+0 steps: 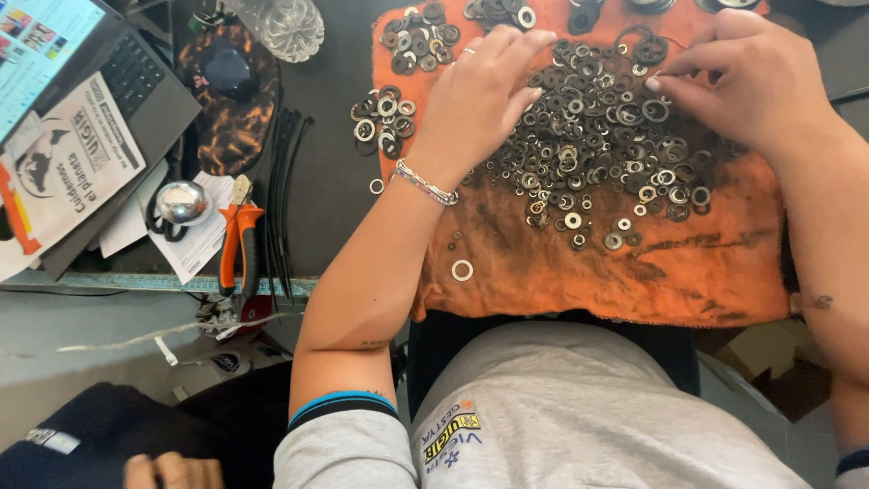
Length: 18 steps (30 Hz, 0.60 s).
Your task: Sorting through a large pile of metal washers and small hardware on a workbench.
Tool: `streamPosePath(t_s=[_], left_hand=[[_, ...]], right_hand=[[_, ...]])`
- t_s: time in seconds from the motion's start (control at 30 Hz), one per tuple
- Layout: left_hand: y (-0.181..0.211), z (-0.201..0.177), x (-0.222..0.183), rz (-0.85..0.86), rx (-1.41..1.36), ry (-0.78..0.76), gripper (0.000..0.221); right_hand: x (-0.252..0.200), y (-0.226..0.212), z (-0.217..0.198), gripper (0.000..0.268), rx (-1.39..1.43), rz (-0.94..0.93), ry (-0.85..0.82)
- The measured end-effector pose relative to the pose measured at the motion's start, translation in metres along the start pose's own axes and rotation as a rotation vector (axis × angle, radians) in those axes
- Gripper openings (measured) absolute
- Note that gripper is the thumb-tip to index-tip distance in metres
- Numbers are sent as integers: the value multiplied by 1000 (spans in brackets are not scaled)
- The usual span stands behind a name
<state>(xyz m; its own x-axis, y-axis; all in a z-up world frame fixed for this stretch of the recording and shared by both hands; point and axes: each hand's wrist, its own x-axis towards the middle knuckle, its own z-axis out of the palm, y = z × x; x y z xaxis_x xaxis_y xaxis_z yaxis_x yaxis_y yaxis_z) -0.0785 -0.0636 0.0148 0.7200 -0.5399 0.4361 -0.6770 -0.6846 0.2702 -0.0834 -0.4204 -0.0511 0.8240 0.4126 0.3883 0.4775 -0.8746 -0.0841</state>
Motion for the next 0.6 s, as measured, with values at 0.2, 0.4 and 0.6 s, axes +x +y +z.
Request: streamPosePath(t_s=[0.2, 0.4, 0.6], left_hand=[[-7, 14, -8, -17, 200, -26, 48], [-6, 22, -12, -49, 202, -56, 40], [-3, 24, -12, -68, 213, -110, 33]], right_hand=[[5, -1, -5, 15, 269, 79, -118], [-3, 5, 1, 16, 53, 44, -70], [7, -52, -13, 14, 141, -165, 1]])
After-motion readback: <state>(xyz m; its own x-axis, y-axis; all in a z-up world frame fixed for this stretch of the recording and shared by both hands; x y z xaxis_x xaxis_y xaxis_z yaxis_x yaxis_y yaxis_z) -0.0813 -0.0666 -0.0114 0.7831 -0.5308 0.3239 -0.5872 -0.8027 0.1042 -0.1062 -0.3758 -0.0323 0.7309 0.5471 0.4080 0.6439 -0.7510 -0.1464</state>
